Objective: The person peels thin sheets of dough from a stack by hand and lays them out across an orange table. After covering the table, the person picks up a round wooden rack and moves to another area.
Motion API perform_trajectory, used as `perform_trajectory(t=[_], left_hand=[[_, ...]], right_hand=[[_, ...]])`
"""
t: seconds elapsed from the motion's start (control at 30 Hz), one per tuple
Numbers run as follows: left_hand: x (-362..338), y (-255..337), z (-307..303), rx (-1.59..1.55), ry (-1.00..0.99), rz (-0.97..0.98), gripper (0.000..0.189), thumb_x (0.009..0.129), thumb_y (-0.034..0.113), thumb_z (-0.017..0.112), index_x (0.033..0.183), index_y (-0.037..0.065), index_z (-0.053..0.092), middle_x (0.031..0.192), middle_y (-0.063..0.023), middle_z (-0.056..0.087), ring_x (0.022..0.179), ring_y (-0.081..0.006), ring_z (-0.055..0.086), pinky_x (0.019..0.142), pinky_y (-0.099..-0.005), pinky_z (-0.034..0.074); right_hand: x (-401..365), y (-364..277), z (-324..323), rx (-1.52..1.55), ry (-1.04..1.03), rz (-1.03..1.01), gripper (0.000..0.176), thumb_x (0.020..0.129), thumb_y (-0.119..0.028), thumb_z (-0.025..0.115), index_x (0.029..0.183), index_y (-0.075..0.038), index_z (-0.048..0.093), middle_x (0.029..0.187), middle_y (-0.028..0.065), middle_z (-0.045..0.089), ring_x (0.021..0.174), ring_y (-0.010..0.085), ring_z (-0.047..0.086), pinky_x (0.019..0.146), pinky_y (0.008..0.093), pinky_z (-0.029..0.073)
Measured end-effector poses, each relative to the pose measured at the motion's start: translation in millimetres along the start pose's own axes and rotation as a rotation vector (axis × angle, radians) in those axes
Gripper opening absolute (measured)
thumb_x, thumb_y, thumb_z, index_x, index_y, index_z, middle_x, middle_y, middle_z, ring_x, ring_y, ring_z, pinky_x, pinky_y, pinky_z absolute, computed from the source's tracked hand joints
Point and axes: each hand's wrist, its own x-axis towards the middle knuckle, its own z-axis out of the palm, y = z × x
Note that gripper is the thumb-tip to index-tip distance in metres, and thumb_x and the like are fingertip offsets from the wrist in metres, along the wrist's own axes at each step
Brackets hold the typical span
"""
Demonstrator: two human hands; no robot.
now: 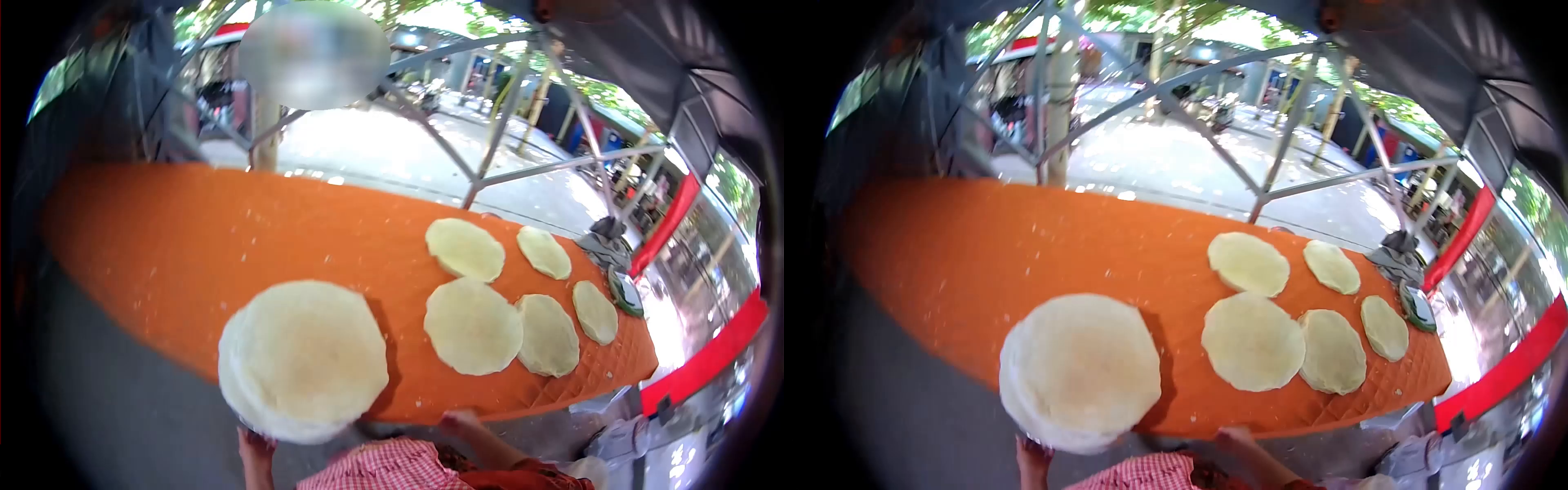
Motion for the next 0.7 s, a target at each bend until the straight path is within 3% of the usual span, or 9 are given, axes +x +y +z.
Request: perform_trajectory(t=[0.07,0.1,0.17,0.27,0.37,0.4,0.53,0.6,0.7], left_hand=[[-2.0,5.4,15.3,0.018,0.182,-0.006,0.053,0.091,0.056,0.035,0.117,0.013,0.051,0.098,-0.0015,0.06,0.082,-0.0189,0.054,0.07,-0.037,0.044],[-8.8,14.5,23.7,0.017,0.02,-0.054,0.044,0.093,0.046,0.037,0.114,0.011,0.051,0.095,-0.0035,0.062,0.078,-0.021,0.057,0.067,-0.0376,0.046],[-41.3,25.3,79.9,0.057,0.241,-0.04,0.031,0.091,0.023,0.05,0.119,0.01,0.051,0.11,-0.0161,0.055,0.101,-0.0255,0.056,0.085,-0.0443,0.048],[-38.4,23.4,94.2,0.222,0.261,-0.008,0.028,0.091,0.023,0.05,0.115,0.01,0.053,0.103,-0.0139,0.057,0.095,-0.024,0.057,0.08,-0.0423,0.049],[-30.7,35.0,105.0,0.324,0.287,0.019,0.025,0.091,0.024,0.051,0.111,0.01,0.055,0.097,-0.0116,0.058,0.089,-0.0224,0.058,0.075,-0.0404,0.049],[-28.5,40.3,105.9,0.348,0.302,0.027,0.025,0.091,0.025,0.051,0.109,0.009,0.056,0.095,-0.0109,0.058,0.087,-0.0219,0.058,0.074,-0.0397,0.05],[-14.5,69.9,94.5,0.402,0.34,0.026,0.023,0.091,0.026,0.051,0.104,0.009,0.059,0.086,-0.0079,0.06,0.079,-0.0198,0.059,0.067,-0.0371,0.051],[-5.9,91.0,83.4,0.447,0.247,0.019,0.025,0.09,0.023,0.052,0.108,0.009,0.059,0.092,-0.0094,0.062,0.086,-0.0208,0.062,0.072,-0.0392,0.053],[-1.5,124.2,104.7,0.404,0.271,0.041,0.022,0.088,0.023,0.053,0.1,0.006,0.061,0.075,-0.0026,0.061,0.065,-0.0172,0.06,0.055,-0.0326,0.05]], right_hand=[[-42.8,-22.9,62.3,0.105,-0.063,0.014,0.028,0.086,-0.028,0.063,0.095,-0.002,0.06,0.09,0.0121,0.065,0.082,0.0258,0.065,0.074,0.0381,0.053],[-34.2,-24.2,79.2,0.114,-0.11,0.02,0.034,0.086,-0.031,0.062,0.101,-0.001,0.057,0.096,0.0135,0.064,0.087,0.0268,0.064,0.076,0.039,0.053],[-16.1,-25.9,105.3,0.127,-0.209,0.041,0.047,0.087,-0.037,0.061,0.113,0.0,0.051,0.108,0.0162,0.06,0.096,0.0288,0.063,0.08,0.0407,0.052],[-25.8,-62.3,155.0,0.241,-0.259,0.175,0.062,0.086,-0.046,0.059,0.126,-0.003,0.041,0.127,0.0202,0.047,0.116,0.0322,0.051,0.091,0.0481,0.044],[-17.3,-72.8,193.2,0.389,-0.287,0.268,0.082,0.08,-0.058,0.061,0.14,-0.013,0.027,0.139,0.0176,0.035,0.131,0.0325,0.032,0.102,0.0534,0.033],[-21.6,-75.9,199.1,0.473,-0.444,0.229,0.071,0.086,-0.056,0.051,0.138,-0.011,0.032,0.141,0.0186,0.033,0.131,0.0415,0.028,0.103,0.0602,0.025],[-44.1,-87.3,243.3,0.729,-0.699,0.209,0.07,0.088,-0.06,0.04,0.141,-0.015,0.028,0.147,0.015,0.027,0.133,0.0397,0.025,0.105,0.0609,0.022],[-37.5,-84.7,270.9,0.818,-0.657,0.03,0.069,0.089,-0.059,0.038,0.142,-0.015,0.027,0.147,0.0133,0.028,0.133,0.0388,0.025,0.105,0.0611,0.02],[-24.0,-65.6,303.0,0.842,-0.568,-0.072,0.067,0.091,-0.056,0.037,0.142,-0.014,0.027,0.148,0.0107,0.027,0.134,0.0379,0.024,0.106,0.0611,0.016]])
